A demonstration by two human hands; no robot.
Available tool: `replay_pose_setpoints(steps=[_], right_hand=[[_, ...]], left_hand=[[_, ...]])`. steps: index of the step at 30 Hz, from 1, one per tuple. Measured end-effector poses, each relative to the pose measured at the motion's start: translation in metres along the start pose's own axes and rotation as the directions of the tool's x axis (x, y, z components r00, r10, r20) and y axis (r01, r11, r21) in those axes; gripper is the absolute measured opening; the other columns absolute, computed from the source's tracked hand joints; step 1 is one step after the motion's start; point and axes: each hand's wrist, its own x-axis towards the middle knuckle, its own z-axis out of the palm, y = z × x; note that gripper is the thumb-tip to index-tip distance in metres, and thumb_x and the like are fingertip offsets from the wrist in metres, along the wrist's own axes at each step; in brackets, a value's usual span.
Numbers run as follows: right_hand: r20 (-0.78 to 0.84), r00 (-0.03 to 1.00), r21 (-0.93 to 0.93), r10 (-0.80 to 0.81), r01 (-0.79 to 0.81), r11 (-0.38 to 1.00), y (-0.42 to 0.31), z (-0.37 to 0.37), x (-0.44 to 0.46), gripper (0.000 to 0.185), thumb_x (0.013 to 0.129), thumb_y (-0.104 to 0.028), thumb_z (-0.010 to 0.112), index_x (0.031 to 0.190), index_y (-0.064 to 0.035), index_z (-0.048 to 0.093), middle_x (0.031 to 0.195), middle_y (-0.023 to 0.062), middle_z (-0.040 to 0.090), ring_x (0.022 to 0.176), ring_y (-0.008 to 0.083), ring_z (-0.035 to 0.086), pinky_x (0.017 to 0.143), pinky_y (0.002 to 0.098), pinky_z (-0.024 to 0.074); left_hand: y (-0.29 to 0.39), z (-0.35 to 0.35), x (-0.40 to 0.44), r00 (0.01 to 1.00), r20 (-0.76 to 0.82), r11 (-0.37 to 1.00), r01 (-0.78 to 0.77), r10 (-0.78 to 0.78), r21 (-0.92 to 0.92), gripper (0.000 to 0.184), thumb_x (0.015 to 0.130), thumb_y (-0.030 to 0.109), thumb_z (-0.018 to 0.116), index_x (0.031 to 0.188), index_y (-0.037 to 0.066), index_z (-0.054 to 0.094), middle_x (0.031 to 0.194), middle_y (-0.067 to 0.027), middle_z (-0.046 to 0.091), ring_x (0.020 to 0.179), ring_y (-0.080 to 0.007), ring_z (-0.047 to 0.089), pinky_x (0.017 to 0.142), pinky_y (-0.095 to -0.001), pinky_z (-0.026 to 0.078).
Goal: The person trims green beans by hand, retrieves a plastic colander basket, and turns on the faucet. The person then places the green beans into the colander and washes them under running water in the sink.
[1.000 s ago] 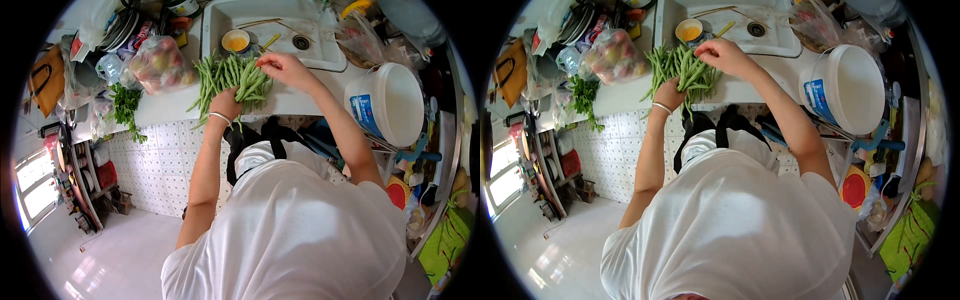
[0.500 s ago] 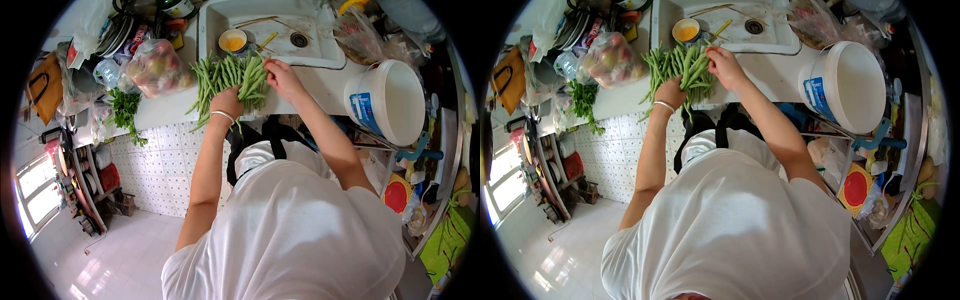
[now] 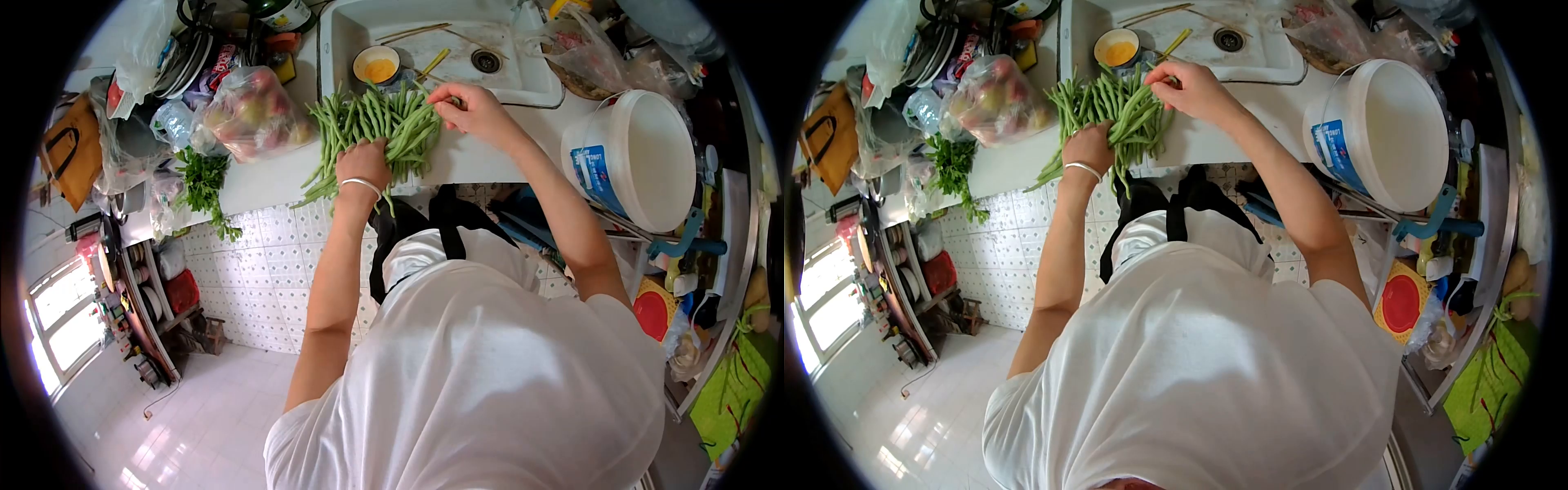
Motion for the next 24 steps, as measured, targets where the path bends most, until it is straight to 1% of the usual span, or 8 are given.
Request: replay_pose_setpoints(steps=[4,8,11,12,13,17,21,24], right_hand=[[0.033,0.923,-0.508,-0.383,0.346,0.789,0.009,-0.005,0.002,0.013,0.085,-0.01,0.054,0.094,-0.0046,0.059,0.072,0.0048,0.058,0.06,0.0121,0.052,0.056,0.0242,0.0423],[-0.122,0.809,-0.641,-0.575,0.378,0.668,0.034,0.012,0.012,0.014,0.083,-0.01,0.054,0.094,-0.0048,0.059,0.078,0.0142,0.06,0.065,0.0232,0.059,0.056,0.0298,0.0452],[-0.416,0.803,-0.387,-0.426,0.267,0.882,0.044,0.031,0.019,0.011,0.084,-0.008,0.053,0.091,-0.0019,0.058,0.077,0.0117,0.059,0.062,0.0186,0.056,0.051,0.028,0.0432],[-0.444,0.893,0.314,-0.075,0.233,0.92,0.047,0.033,0.023,0.011,0.085,-0.009,0.052,0.09,-0.0009,0.057,0.076,0.0096,0.057,0.06,0.0161,0.053,0.049,0.026,0.0414],[-0.225,0.951,0.861,0.213,0.091,0.501,0.051,0.035,0.025,0.011,0.086,-0.009,0.052,0.09,0.0001,0.057,0.074,0.0075,0.055,0.059,0.0136,0.05,0.047,0.0241,0.0396],[0.015,0.986,0.997,0.164,-0.028,0.076,0.05,0.014,0.02,0.008,0.086,-0.008,0.05,0.088,-0.0005,0.053,0.073,0.0036,0.05,0.06,0.0102,0.046,0.047,0.0184,0.0362],[-0.181,0.977,0.733,0.112,0.058,0.678,0.046,0.016,0.012,0.009,0.086,-0.005,0.044,0.088,-0.0018,0.053,0.078,0.0042,0.054,0.065,0.0104,0.051,0.053,0.0216,0.0409],[-0.136,0.986,0.58,0.098,-0.001,0.815,0.042,0.023,0.012,0.011,0.085,-0.008,0.046,0.091,-0.0014,0.053,0.079,0.0037,0.055,0.066,0.0105,0.054,0.055,0.0227,0.0428]], left_hand=[[-0.004,0.001,0.003,1.0,0.001,1.0,-0.022,0.022,-0.004,0.036,0.074,0.013,0.056,0.11,0.017,0.059,0.1,-0.0116,0.062,0.095,-0.0294,0.059,0.083,-0.0404,0.045],[-0.002,0.0,0.005,0.999,0.034,0.996,-0.017,0.02,-0.091,0.038,0.074,0.014,0.056,0.112,0.016,0.058,0.101,-0.014,0.062,0.094,-0.0304,0.06,0.08,-0.0409,0.047],[0.007,0.002,0.008,0.997,0.08,0.971,0.003,0.017,-0.239,0.041,0.074,0.017,0.056,0.115,0.014,0.057,0.099,-0.0173,0.062,0.091,-0.0317,0.06,0.079,-0.0407,0.048],[0.01,0.001,0.009,0.997,0.078,0.959,0.022,0.0,-0.284,0.041,0.074,0.019,0.056,0.115,0.013,0.056,0.097,-0.0184,0.063,0.091,-0.0323,0.06,0.079,-0.0405,0.048],[0.012,0.0,0.009,0.997,0.079,0.944,0.042,-0.017,-0.328,0.042,0.074,0.021,0.057,0.115,0.011,0.056,0.096,-0.0195,0.063,0.091,-0.033,0.06,0.08,-0.0403,0.047],[-0.004,0.011,0.011,0.998,0.052,0.913,0.044,-0.025,-0.406,0.038,0.074,0.023,0.059,0.108,0.008,0.06,0.091,-0.0199,0.063,0.088,-0.0345,0.06,0.078,-0.0403,0.047],[-0.018,0.022,0.01,0.997,0.053,0.787,-0.016,0.063,-0.617,0.037,0.071,0.027,0.069,0.097,0.001,0.062,0.083,-0.0164,0.065,0.079,-0.0297,0.062,0.072,-0.0356,0.046],[-0.019,0.023,0.011,0.996,0.054,0.802,-0.022,0.068,-0.598,0.036,0.071,0.026,0.068,0.097,0.001,0.062,0.083,-0.0172,0.065,0.079,-0.0306,0.062,0.072,-0.0359,0.047]])
